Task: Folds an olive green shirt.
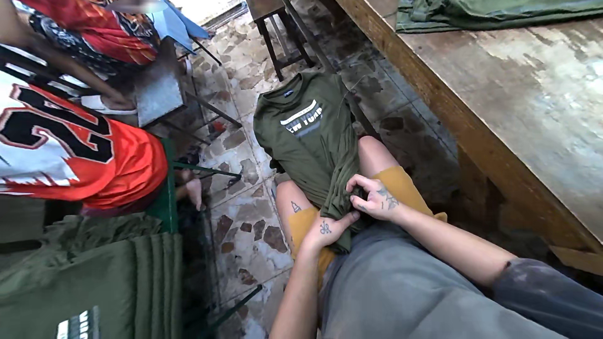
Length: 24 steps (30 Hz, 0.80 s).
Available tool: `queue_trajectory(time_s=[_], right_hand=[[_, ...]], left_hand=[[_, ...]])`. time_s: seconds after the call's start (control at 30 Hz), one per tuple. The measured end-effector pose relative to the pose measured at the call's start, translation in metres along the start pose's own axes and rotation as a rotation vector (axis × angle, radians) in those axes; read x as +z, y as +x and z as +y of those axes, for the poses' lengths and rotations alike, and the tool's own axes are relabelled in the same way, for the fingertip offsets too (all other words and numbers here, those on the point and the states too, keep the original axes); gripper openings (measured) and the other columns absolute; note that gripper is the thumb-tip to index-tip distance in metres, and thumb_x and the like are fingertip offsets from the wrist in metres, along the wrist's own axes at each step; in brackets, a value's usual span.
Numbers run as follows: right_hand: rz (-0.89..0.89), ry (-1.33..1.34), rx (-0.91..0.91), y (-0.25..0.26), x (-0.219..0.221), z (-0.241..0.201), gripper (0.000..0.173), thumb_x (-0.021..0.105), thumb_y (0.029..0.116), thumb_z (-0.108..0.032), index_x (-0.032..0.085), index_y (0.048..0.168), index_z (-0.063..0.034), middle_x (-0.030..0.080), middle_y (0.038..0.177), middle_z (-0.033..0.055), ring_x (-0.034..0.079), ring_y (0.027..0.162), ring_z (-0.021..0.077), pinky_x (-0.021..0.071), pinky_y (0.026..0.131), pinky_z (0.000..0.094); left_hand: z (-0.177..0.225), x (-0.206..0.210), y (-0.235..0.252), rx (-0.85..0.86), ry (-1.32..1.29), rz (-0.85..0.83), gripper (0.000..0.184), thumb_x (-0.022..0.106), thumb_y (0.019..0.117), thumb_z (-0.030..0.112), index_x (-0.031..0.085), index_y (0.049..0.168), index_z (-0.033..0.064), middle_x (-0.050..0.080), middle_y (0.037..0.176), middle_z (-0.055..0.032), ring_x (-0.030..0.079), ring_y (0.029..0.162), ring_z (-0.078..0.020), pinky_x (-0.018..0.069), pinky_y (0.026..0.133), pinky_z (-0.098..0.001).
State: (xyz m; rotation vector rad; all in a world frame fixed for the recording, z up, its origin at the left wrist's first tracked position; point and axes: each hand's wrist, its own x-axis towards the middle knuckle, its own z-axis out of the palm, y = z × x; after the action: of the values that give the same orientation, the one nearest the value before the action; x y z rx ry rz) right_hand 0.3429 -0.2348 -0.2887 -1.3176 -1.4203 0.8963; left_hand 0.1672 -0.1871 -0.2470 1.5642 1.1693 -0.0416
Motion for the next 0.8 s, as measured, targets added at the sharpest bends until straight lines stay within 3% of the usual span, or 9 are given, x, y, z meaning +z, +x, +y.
queue_trajectory(time_s=[0.13,0.17,0.3,0.4,0.63,0.73,0.8], right_hand=[[-0.078,0.067,-0.096,-0.002,-0.007,0.006,0.037,0.049,0.0939,-0.006,0.064,0.126,0.0062,0.070,0.119,0.0192,0.066,0.109,0.0180,0.0515,0.097,0.0319],[-0.107,0.047,-0.126,-0.002,-0.009,0.003,0.037,0.048,0.0948,-0.006,0.066,0.125,0.0058,0.070,0.122,0.0196,0.066,0.114,0.0202,0.0507,0.102,0.0334],[-0.139,-0.132,-0.030,0.000,-0.009,-0.018,0.036,0.066,0.0942,-0.025,0.068,0.117,0.0030,0.072,0.110,0.0210,0.070,0.105,0.0294,0.0539,0.094,0.0448],[-0.164,-0.230,0.026,0.005,-0.005,-0.024,0.037,0.062,0.0918,-0.017,0.065,0.123,0.0031,0.072,0.107,0.0229,0.071,0.101,0.0356,0.0553,0.089,0.0505],[-0.201,-0.102,-0.033,-0.001,-0.018,-0.008,0.047,0.056,0.0905,-0.010,0.059,0.135,0.0027,0.072,0.111,0.0224,0.071,0.101,0.0294,0.0559,0.090,0.0438],[-0.245,-0.112,0.077,0.000,-0.015,-0.014,0.054,0.059,0.0963,-0.028,0.055,0.143,-0.0009,0.071,0.109,0.0221,0.069,0.098,0.0294,0.0546,0.090,0.0455],[-0.281,-0.144,0.193,0.008,-0.015,-0.024,0.060,0.060,0.0991,-0.039,0.050,0.149,-0.0062,0.070,0.111,0.0224,0.068,0.100,0.0312,0.0527,0.093,0.0487]], left_hand=[[0.000,0.000,-0.002,-0.004,-0.018,0.027,0.047,0.072,0.0959,0.030,0.061,0.132,0.0009,0.068,0.125,-0.0118,0.062,0.120,-0.0133,0.0463,0.109,-0.0363],[0.001,0.000,-0.002,0.002,-0.007,0.025,0.047,0.071,0.0961,0.030,0.061,0.132,0.0009,0.068,0.125,-0.0122,0.062,0.120,-0.0138,0.0460,0.109,-0.0367],[0.005,0.002,-0.002,-0.014,0.089,-0.004,0.037,0.068,0.0976,0.023,0.064,0.127,-0.0001,0.068,0.121,-0.0145,0.062,0.118,-0.0189,0.0460,0.106,-0.0412],[0.003,0.002,0.000,-0.025,0.123,0.001,0.037,0.069,0.0966,0.026,0.066,0.125,0.0013,0.069,0.120,-0.0144,0.063,0.117,-0.0208,0.0466,0.106,-0.0440],[0.002,0.001,-0.002,-0.044,0.010,0.025,0.049,0.074,0.0938,0.032,0.062,0.131,0.0026,0.069,0.123,-0.0108,0.063,0.118,-0.0140,0.0472,0.107,-0.0380],[0.001,0.004,0.000,-0.034,0.090,-0.009,0.043,0.070,0.0960,0.033,0.066,0.127,0.0034,0.069,0.121,-0.0130,0.063,0.117,-0.0190,0.0467,0.106,-0.0441],[-0.004,0.005,0.004,0.000,0.140,-0.021,0.045,0.070,0.0951,0.041,0.068,0.124,0.0064,0.070,0.119,-0.0113,0.064,0.116,-0.0198,0.0478,0.106,-0.0466]])
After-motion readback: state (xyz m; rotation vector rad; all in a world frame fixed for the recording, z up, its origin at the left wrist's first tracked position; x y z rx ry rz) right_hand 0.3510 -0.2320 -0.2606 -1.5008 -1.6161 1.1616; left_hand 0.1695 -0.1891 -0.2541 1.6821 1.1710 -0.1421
